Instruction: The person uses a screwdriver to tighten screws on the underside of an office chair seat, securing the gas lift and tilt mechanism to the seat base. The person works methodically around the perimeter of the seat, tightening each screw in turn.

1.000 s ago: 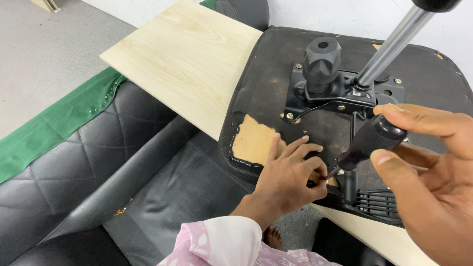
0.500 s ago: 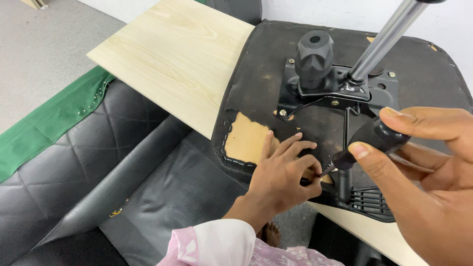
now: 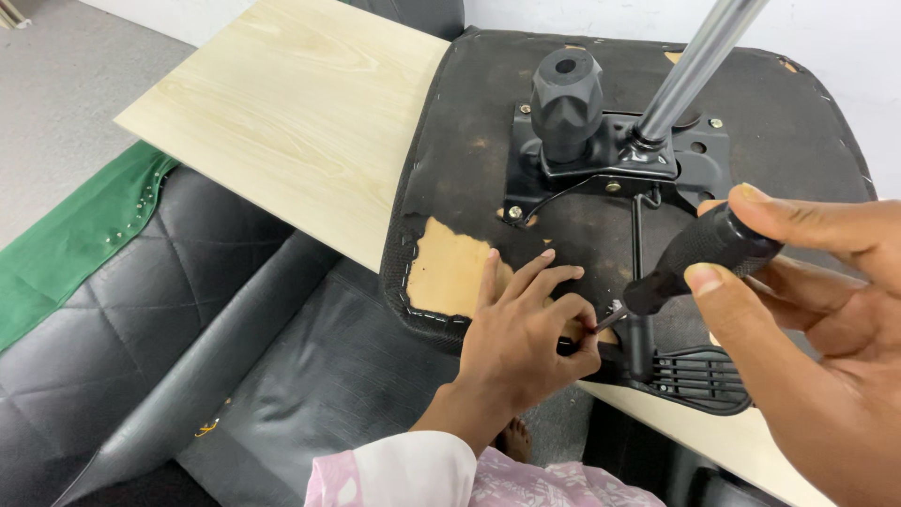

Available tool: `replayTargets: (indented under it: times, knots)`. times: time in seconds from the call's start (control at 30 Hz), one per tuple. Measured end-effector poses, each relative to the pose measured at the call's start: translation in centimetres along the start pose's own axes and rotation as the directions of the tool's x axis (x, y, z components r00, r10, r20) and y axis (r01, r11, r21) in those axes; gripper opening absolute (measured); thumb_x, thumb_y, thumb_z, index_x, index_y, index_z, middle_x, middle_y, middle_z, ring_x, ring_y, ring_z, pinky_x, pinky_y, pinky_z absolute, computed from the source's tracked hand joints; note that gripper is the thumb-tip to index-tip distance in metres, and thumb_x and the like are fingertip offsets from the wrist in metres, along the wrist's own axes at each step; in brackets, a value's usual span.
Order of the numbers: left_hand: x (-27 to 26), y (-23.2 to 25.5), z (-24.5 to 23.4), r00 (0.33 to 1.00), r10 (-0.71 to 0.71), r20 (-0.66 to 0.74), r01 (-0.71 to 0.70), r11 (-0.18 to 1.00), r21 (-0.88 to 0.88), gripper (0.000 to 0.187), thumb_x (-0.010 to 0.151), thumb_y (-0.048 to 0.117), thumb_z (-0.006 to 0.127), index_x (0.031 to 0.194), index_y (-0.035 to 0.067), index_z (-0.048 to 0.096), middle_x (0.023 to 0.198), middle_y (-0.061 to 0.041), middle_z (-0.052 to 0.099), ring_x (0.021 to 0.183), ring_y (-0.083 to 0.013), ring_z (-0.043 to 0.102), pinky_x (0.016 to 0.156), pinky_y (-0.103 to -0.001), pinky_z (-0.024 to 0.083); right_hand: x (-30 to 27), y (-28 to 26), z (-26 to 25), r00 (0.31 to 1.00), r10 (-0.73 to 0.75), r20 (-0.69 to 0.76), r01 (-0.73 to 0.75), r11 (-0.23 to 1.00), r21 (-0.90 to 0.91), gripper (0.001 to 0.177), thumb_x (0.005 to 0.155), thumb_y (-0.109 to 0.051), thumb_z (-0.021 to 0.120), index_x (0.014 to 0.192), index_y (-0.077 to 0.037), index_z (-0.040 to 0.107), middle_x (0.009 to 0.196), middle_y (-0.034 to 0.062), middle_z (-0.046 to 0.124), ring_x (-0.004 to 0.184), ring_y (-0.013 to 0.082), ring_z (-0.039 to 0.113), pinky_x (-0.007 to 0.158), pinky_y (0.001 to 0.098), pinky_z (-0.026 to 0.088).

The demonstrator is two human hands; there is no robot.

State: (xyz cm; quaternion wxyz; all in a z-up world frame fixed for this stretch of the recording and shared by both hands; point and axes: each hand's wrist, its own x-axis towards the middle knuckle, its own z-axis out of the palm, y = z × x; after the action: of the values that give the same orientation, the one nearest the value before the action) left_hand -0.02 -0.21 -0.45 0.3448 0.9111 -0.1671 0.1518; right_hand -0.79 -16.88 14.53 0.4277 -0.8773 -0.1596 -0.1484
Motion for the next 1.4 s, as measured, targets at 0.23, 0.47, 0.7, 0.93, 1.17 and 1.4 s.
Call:
replayTargets:
  times: [0.23, 0.47, 0.7, 0.93, 1.17, 1.4]
  knots:
    - [0.0, -0.1, 0.0, 1.0, 0.021, -0.021, -0.021, 1.0, 0.0, 0.015, 0.077, 0.029, 0.078, 0.087, 0.02, 0.071, 0.134, -0.004, 0.065, 0.142, -0.0312, 0.049, 0.123, -0.07, 0.015, -0.3, -0.1, 0.2, 0.998, -0.061, 0.022, 0.059, 0.995, 0.083, 0.04, 0.095, 0.004, 0.065, 0.13, -0.002, 0.049, 0.115, 0.015, 0.064, 0.114, 0.027, 0.075, 0.098, 0.0379, 0.062]
    - [0.0, -0.2, 0.3, 0.998, 0.037, -0.044, -0.036, 0.999, 0.009, 0.015, 0.076, 0.028, 0.078, 0.085, 0.02, 0.07, 0.131, -0.004, 0.066, 0.141, -0.0317, 0.05, 0.121, -0.071, 0.018, 0.3, -0.3, -0.6, 0.991, -0.002, 0.134, -0.007, 0.998, 0.062, 0.044, 0.091, 0.007, 0.06, 0.133, -0.003, 0.048, 0.121, 0.0132, 0.069, 0.115, 0.0245, 0.074, 0.102, 0.037, 0.06]
    - [0.1, -0.2, 0.3, 0.999, 0.033, -0.035, -0.033, 0.999, 0.011, 0.016, 0.076, 0.029, 0.078, 0.086, 0.019, 0.07, 0.13, -0.004, 0.066, 0.14, -0.0319, 0.05, 0.121, -0.071, 0.016, -0.1, -0.7, 0.5, 0.994, -0.022, 0.104, 0.004, 0.986, 0.165, 0.043, 0.09, 0.008, 0.066, 0.127, -0.003, 0.049, 0.11, 0.0104, 0.061, 0.11, 0.0222, 0.074, 0.1, 0.0346, 0.065]
    - [0.1, -0.1, 0.0, 0.999, 0.018, -0.029, -0.018, 1.0, -0.009, 0.014, 0.077, 0.029, 0.076, 0.085, 0.018, 0.071, 0.13, -0.005, 0.067, 0.14, -0.0318, 0.049, 0.121, -0.072, 0.015, 0.9, -1.4, 1.4, 0.998, 0.02, 0.065, -0.03, 0.989, 0.145, 0.037, 0.091, 0.007, 0.067, 0.122, -0.003, 0.049, 0.113, 0.0145, 0.07, 0.109, 0.022, 0.075, 0.089, 0.0312, 0.065]
    - [-0.2, -0.2, -0.1, 0.999, 0.028, -0.044, -0.028, 0.999, -0.021, 0.018, 0.079, 0.03, 0.074, 0.09, 0.017, 0.071, 0.132, -0.006, 0.066, 0.141, -0.0322, 0.049, 0.122, -0.071, 0.014, 0.5, -1.1, 1.6, 0.999, -0.035, -0.003, 0.035, 0.997, 0.073, 0.041, 0.093, 0.006, 0.07, 0.125, -0.001, 0.044, 0.114, 0.0181, 0.067, 0.107, 0.0235, 0.074, 0.089, 0.0307, 0.065]
    - [-0.2, -0.4, -0.4, 0.999, 0.036, 0.036, -0.036, 0.999, -0.012, 0.048, 0.078, 0.041, 0.075, 0.117, 0.015, 0.069, 0.14, -0.013, 0.058, 0.144, -0.0352, 0.04, 0.12, -0.069, 0.008, 0.8, 0.0, -0.2, 0.99, -0.088, 0.111, 0.088, 0.996, 0.009, 0.042, 0.099, 0.003, 0.057, 0.135, -0.002, 0.036, 0.135, 0.02, 0.058, 0.111, 0.0247, 0.07, 0.101, 0.038, 0.062]
